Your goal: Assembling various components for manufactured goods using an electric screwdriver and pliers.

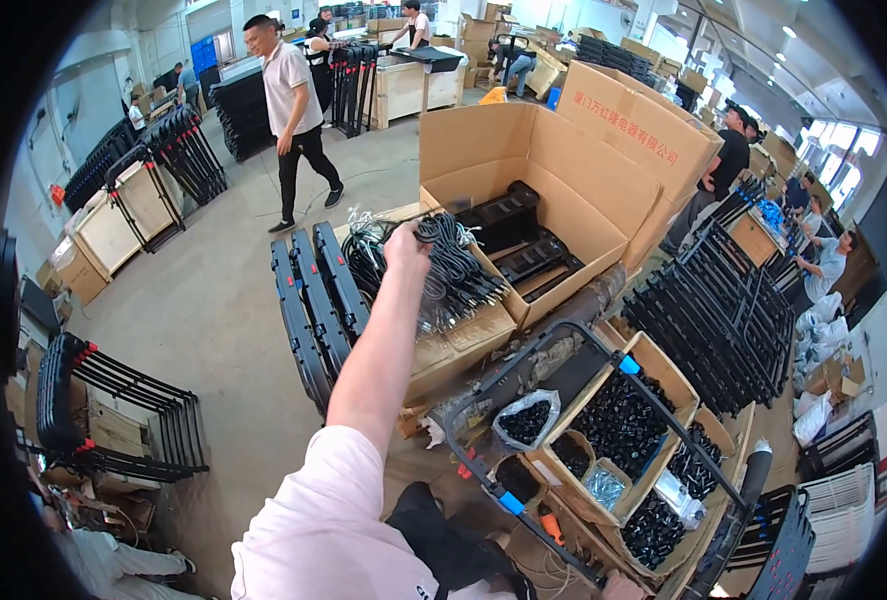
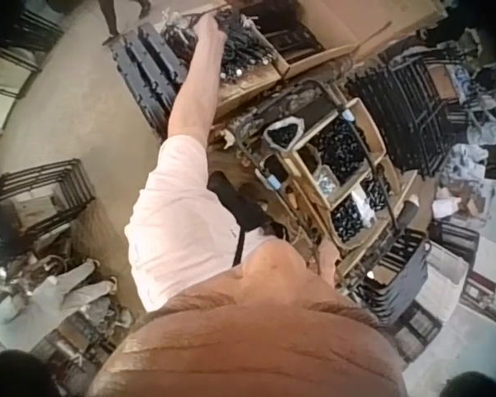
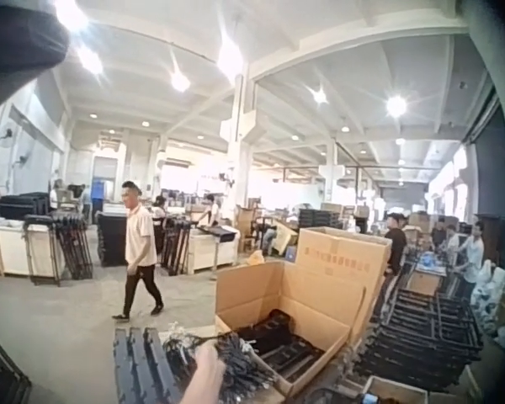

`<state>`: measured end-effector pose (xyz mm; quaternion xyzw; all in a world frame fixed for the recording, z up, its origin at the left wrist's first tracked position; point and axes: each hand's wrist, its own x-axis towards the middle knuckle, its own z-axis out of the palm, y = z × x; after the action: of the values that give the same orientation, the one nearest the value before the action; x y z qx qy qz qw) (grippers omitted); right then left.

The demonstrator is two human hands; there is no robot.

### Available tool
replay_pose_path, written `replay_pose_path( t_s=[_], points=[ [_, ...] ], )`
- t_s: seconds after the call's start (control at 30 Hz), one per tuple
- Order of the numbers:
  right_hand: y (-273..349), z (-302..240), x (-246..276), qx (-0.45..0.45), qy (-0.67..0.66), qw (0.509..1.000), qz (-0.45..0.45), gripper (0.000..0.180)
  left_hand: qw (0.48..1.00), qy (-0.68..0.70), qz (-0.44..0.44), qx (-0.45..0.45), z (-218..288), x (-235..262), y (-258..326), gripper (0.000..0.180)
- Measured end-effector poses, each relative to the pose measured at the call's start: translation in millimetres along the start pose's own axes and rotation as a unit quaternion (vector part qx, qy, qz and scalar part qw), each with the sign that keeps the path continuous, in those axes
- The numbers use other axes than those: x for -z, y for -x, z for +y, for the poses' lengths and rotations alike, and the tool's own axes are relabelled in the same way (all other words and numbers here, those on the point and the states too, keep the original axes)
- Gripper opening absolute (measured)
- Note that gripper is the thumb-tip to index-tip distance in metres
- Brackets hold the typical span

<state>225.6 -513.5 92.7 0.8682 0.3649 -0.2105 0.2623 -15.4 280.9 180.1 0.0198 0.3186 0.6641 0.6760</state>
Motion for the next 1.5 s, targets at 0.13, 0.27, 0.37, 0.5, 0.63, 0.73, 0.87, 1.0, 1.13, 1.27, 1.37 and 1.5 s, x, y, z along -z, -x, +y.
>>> replay_pose_path(
  t_s=[0.13,0.27,0.37,0.5,0.63,0.73,0.87,1.0,1.13,1.27,1.37,1.5],
  points=[
    [-10,1,-8,-0.008,0.005,1.0,0.016,0.03,0.984,-0.037,-0.168,-0.045,-2,-18,68,0.021],
    [-20,-2,-14,-0.01,0.01,1.0,0.021,0.03,0.94,-0.128,-0.268,-0.168,-12,-18,138,0.04],
    [-27,5,-23,-0.012,0.025,0.999,0.032,0.03,0.893,-0.253,-0.345,-0.136,-16,-1,163,0.045],
    [-31,9,-36,-0.004,0.041,0.999,0.034,0.031,0.908,-0.177,-0.379,-0.016,-40,29,175,0.051],
    [-35,2,-33,-0.006,0.056,0.996,0.064,0.032,0.782,-0.407,-0.444,-0.157,-58,64,193,0.051],
    [-43,-5,-20,-0.012,0.047,0.999,-0.012,0.035,0.716,-0.481,-0.485,-0.144,-64,81,220,0.052],
    [-39,-9,-11,0.027,0.08,0.994,-0.07,0.038,0.736,-0.456,-0.498,-0.048,-47,103,255,0.053],
    [-25,-9,-5,-0.009,0.004,0.994,0.11,0.036,0.701,-0.412,-0.533,-0.236,-21,98,270,0.028],
    [-17,-13,8,0.031,0.1,0.988,-0.114,0.037,0.673,-0.328,-0.586,-0.31,-8,85,277,0.025],
    [-13,-26,13,-0.013,0.064,0.997,-0.036,0.037,0.694,-0.405,-0.567,-0.182,-14,104,280,0.029],
    [-11,-33,16,-0.015,0.066,0.997,-0.025,0.036,0.694,-0.459,-0.552,-0.057,-29,138,283,0.036],
    [-7,-39,22,-0.018,0.062,0.998,-0.028,0.035,0.676,-0.498,-0.544,0.01,-51,187,292,0.036]
  ],
)
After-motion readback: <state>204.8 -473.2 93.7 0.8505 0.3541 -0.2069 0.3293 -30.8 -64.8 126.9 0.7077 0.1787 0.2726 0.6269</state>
